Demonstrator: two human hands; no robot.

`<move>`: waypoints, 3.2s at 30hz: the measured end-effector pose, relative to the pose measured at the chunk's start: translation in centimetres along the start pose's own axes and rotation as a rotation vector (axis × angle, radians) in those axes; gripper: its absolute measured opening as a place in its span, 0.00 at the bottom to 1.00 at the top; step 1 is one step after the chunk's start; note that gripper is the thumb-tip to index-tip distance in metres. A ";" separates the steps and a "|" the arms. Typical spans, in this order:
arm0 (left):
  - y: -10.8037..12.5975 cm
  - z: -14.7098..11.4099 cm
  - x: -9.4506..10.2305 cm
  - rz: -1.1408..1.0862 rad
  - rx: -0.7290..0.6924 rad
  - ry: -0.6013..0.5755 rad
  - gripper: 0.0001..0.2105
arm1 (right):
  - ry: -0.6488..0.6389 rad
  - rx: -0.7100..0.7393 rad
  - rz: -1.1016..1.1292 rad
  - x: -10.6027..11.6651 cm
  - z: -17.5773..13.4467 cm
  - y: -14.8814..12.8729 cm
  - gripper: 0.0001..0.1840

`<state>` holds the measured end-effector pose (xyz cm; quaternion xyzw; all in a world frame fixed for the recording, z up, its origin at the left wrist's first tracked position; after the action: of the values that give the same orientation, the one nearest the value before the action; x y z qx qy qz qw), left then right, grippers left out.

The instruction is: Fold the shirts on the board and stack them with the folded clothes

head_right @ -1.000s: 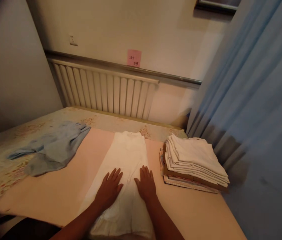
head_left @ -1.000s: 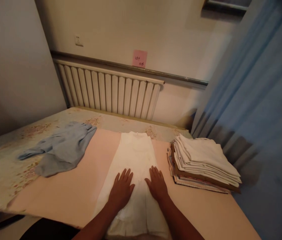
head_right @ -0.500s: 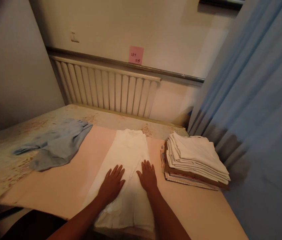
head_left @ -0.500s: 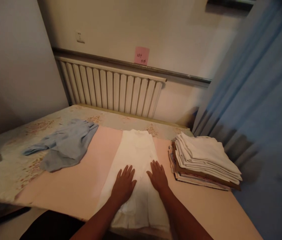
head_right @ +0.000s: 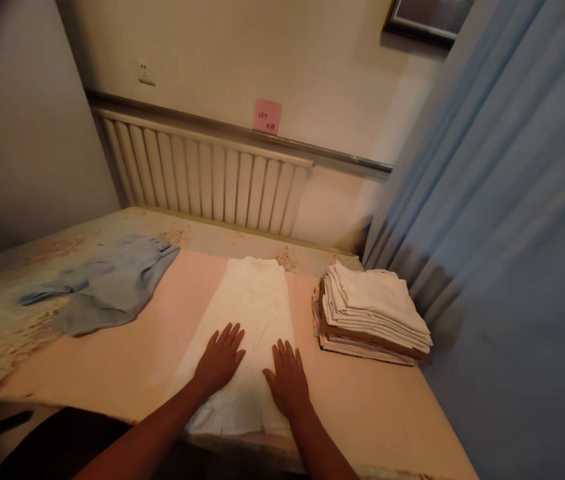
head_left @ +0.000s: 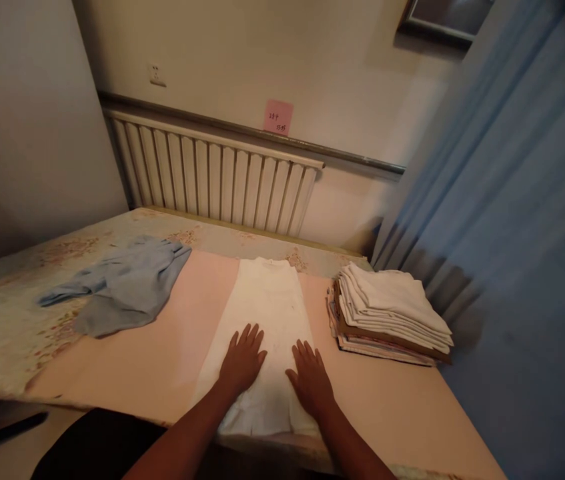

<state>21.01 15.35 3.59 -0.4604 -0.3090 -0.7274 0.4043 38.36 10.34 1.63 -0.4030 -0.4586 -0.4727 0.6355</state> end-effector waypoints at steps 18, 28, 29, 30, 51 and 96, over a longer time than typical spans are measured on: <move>0.2 -3.5 0.2 -0.021 0.004 -0.150 0.25 | -0.114 0.012 -0.008 0.4 -4.3 -1.5 0.31; 0.4 -7.7 1.2 -0.083 -0.063 -0.108 0.25 | 0.028 0.059 0.017 0.1 -9.0 -1.5 0.28; 0.3 -8.0 1.3 -0.100 -0.073 -0.105 0.24 | 0.043 0.066 0.030 0.2 -9.4 -1.4 0.28; 0.0 -8.4 1.4 -0.123 -0.082 -0.098 0.23 | 0.058 0.076 0.046 0.2 -9.7 -1.2 0.27; -12.7 -12.6 2.9 -0.127 0.149 -0.042 0.19 | 0.119 0.105 0.091 3.3 -15.1 4.6 0.20; -11.9 -6.7 4.0 -0.125 -0.200 -0.033 0.28 | 0.288 0.108 0.198 2.5 -4.1 4.5 0.25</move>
<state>6.85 14.34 3.81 -0.4902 -0.2695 -0.7708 0.3049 43.90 6.96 2.62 -0.3396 -0.3456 -0.4354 0.7587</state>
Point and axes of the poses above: each hand's wrist, its own z-axis towards the middle knuckle, its own x-axis out of the back of the hand, y = z × x, the point moved 8 cm from there along z, towards the middle knuckle
